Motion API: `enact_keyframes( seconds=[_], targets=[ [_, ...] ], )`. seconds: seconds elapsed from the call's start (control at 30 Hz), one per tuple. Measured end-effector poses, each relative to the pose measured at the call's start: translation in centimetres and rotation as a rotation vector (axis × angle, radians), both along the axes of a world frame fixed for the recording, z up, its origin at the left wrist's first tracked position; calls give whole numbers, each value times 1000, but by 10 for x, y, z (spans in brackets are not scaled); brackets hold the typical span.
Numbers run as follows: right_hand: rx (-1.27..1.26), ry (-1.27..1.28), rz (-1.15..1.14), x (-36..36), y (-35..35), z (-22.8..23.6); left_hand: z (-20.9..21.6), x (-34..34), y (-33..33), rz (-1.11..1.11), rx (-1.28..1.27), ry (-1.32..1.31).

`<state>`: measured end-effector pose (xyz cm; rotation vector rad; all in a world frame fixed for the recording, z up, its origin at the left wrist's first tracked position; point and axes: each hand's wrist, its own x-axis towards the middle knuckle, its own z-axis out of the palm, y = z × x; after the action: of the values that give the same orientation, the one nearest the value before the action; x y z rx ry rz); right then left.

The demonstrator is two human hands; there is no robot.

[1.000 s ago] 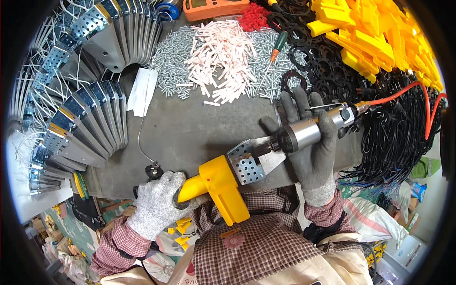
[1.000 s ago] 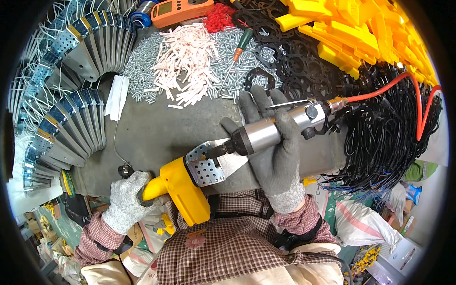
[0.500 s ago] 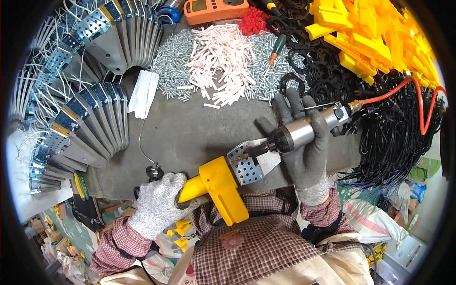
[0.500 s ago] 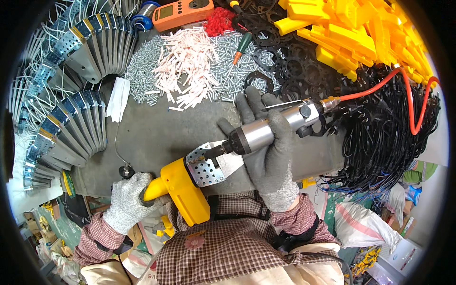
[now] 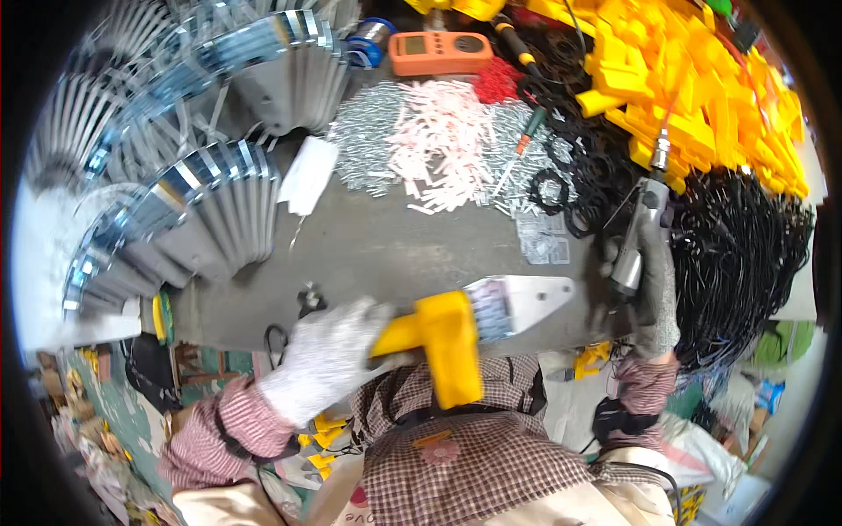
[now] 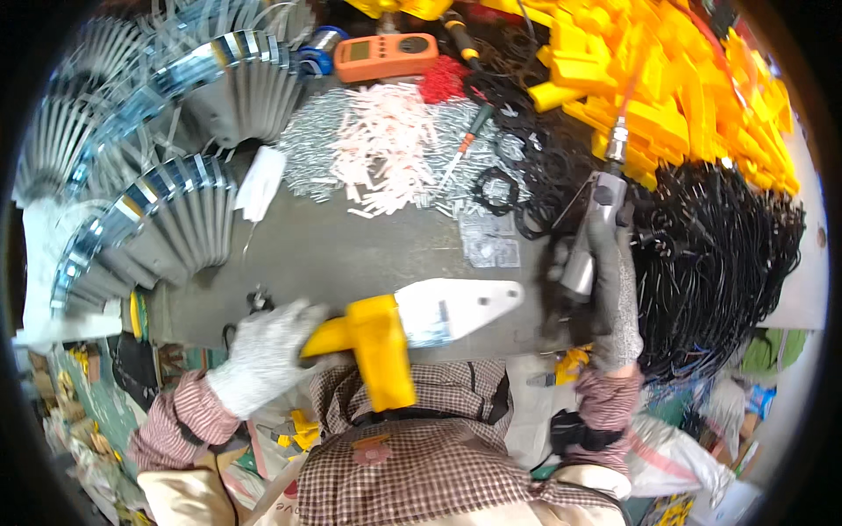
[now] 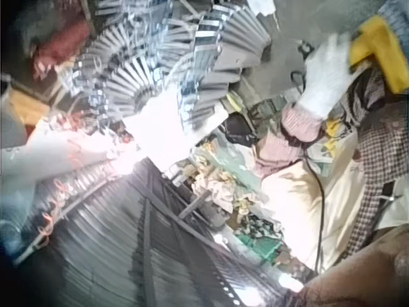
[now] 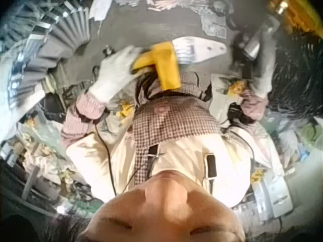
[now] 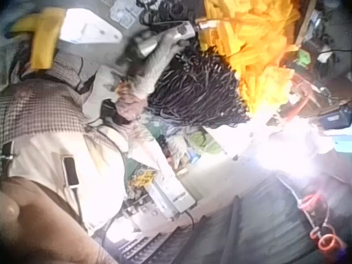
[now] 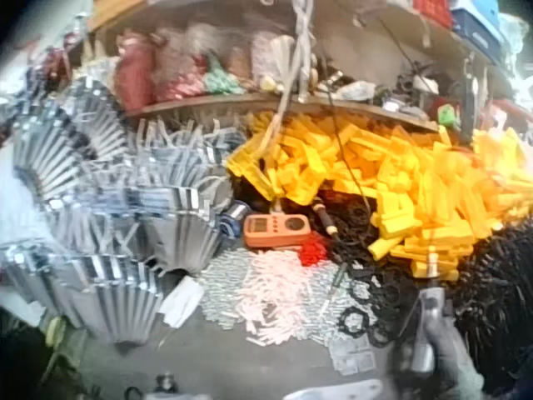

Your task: The recorder is assembling electronic components by wiring, soldering, and fastening them into yellow plastic housings and metal frames.

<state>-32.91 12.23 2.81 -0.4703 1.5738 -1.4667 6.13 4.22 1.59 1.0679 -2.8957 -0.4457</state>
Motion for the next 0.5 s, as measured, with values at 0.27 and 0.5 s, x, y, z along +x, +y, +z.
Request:
enact_keyframes(
  seconds=[0.27, 0.5],
  targets=[
    [-462, 1555, 467, 76, -61, 34, 13, 39, 77, 290, 1293, 413],
    [-1123, 1705, 1383, 275, -151, -10, -31, -21, 69, 682, 1657, 1471]
  ],
)
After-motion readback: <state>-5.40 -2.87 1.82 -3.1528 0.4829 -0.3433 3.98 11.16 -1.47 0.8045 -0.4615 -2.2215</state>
